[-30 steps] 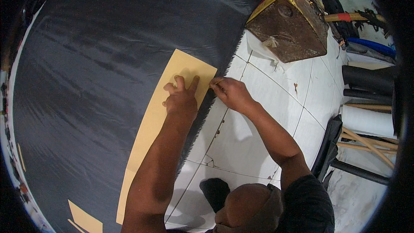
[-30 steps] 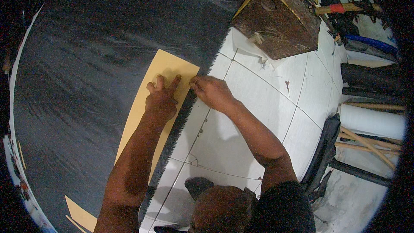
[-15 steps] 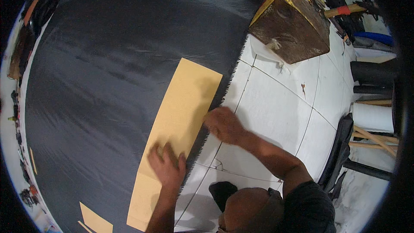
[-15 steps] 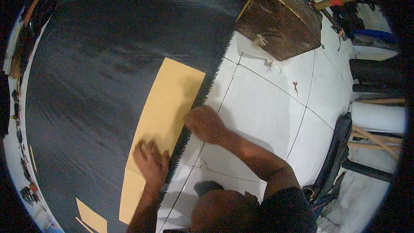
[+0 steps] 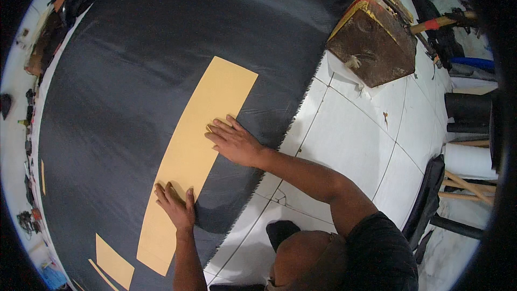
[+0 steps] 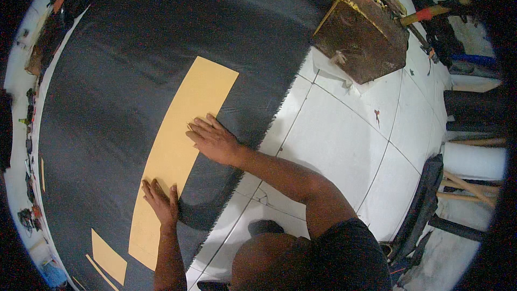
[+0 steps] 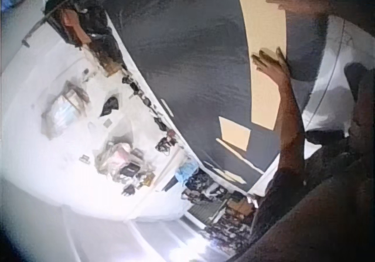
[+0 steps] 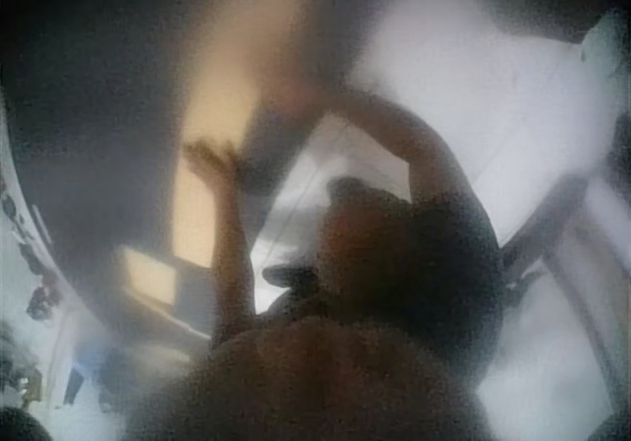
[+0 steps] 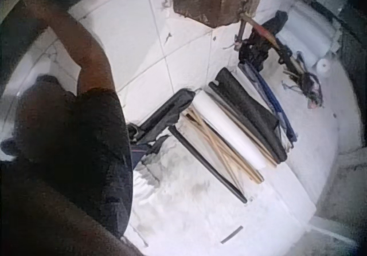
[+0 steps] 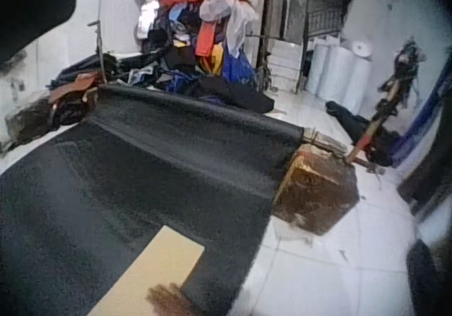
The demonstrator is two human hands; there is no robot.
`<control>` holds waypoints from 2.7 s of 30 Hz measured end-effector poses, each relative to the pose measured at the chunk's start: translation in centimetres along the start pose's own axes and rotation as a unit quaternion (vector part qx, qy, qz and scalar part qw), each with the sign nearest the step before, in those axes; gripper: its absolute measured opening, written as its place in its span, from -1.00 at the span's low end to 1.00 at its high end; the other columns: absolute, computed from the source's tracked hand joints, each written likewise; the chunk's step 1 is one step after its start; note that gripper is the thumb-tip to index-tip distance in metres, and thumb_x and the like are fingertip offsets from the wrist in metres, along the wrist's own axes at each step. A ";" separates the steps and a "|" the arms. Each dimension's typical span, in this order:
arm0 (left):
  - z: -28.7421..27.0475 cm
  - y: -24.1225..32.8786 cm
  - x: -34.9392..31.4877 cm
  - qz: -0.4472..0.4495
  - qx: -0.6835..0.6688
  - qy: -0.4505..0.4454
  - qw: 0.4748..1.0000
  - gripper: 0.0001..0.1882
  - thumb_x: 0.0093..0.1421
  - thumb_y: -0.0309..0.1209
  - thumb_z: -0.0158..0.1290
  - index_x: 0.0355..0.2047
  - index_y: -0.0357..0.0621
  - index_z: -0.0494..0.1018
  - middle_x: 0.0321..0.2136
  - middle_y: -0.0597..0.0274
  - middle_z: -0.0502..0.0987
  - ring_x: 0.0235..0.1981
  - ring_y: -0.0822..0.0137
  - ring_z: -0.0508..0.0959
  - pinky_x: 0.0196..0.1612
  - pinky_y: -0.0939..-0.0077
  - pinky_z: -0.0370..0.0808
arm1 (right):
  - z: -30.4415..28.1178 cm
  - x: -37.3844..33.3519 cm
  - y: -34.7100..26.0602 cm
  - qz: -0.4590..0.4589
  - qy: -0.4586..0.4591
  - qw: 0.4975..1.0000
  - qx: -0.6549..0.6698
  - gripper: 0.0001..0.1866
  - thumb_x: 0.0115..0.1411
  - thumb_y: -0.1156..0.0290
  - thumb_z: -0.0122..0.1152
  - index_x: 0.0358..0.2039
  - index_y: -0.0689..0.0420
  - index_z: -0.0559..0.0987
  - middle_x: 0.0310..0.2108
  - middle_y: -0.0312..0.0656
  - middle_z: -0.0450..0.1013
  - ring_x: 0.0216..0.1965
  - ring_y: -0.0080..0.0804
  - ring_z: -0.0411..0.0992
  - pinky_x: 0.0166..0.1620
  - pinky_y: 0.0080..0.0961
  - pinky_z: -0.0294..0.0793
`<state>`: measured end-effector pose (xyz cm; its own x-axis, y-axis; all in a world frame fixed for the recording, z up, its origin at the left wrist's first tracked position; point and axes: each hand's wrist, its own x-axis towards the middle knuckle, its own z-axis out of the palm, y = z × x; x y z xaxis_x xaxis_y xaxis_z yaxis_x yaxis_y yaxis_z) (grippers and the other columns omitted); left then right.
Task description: The person places and smooths rectangular pieces of yellow tape onto a large black fabric surface. They repeatedly press and adjust the tape to ensure it adheres flatly.
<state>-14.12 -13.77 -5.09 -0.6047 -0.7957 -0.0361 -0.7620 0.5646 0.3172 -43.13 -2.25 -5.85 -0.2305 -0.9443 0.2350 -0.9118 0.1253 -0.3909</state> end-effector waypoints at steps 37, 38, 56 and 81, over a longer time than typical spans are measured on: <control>0.6 0.2 2.2 -0.065 0.070 0.007 0.995 -0.23 0.36 0.12 -0.06 0.43 0.01 0.10 0.45 -0.14 -0.04 0.46 -0.25 -0.09 0.38 -0.40 -0.21 | -0.4 3.5 3.6 0.117 0.028 0.993 -0.011 -0.46 0.39 0.07 0.04 0.25 0.11 0.38 0.31 -0.03 0.29 0.42 -0.09 0.09 0.46 -0.04 -0.12; 0.6 0.6 2.2 -0.067 0.062 0.001 0.996 -0.23 0.36 0.13 -0.06 0.43 0.01 0.10 0.45 -0.14 -0.05 0.46 -0.25 -0.09 0.38 -0.41 -0.21 | -0.3 3.2 3.8 0.117 0.031 0.992 -0.016 -0.46 0.39 0.07 0.03 0.25 0.12 0.38 0.30 -0.03 0.30 0.42 -0.10 0.09 0.46 -0.04 -0.12; -1.4 -2.8 -4.3 -0.105 -0.025 0.132 0.985 -0.35 0.31 -0.11 0.07 0.29 -0.18 0.25 0.35 -0.24 0.11 0.40 -0.32 0.04 0.39 -0.29 -0.10 | 0.0 3.5 4.3 0.089 0.025 0.993 -0.078 -0.52 0.36 0.11 0.08 0.18 0.12 0.48 0.28 -0.01 0.34 0.38 -0.04 0.17 0.39 0.04 -0.01; -2.2 -8.5 -8.5 -0.216 0.013 0.099 0.971 -0.34 0.37 0.04 -0.06 0.39 0.07 0.18 0.42 -0.13 0.05 0.43 -0.26 0.01 0.34 -0.44 -0.07 | -0.4 4.3 4.4 0.095 -0.029 0.990 -0.105 -0.52 0.40 0.11 0.05 0.21 0.10 0.42 0.27 -0.03 0.33 0.39 0.07 0.13 0.37 0.19 0.00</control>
<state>-1.96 -12.29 -5.36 -0.1737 -0.9845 0.0230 -0.9419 0.1729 0.2879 -48.22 -5.62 -6.23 -0.3898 -0.9128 0.1220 -0.9062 0.3565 -0.2275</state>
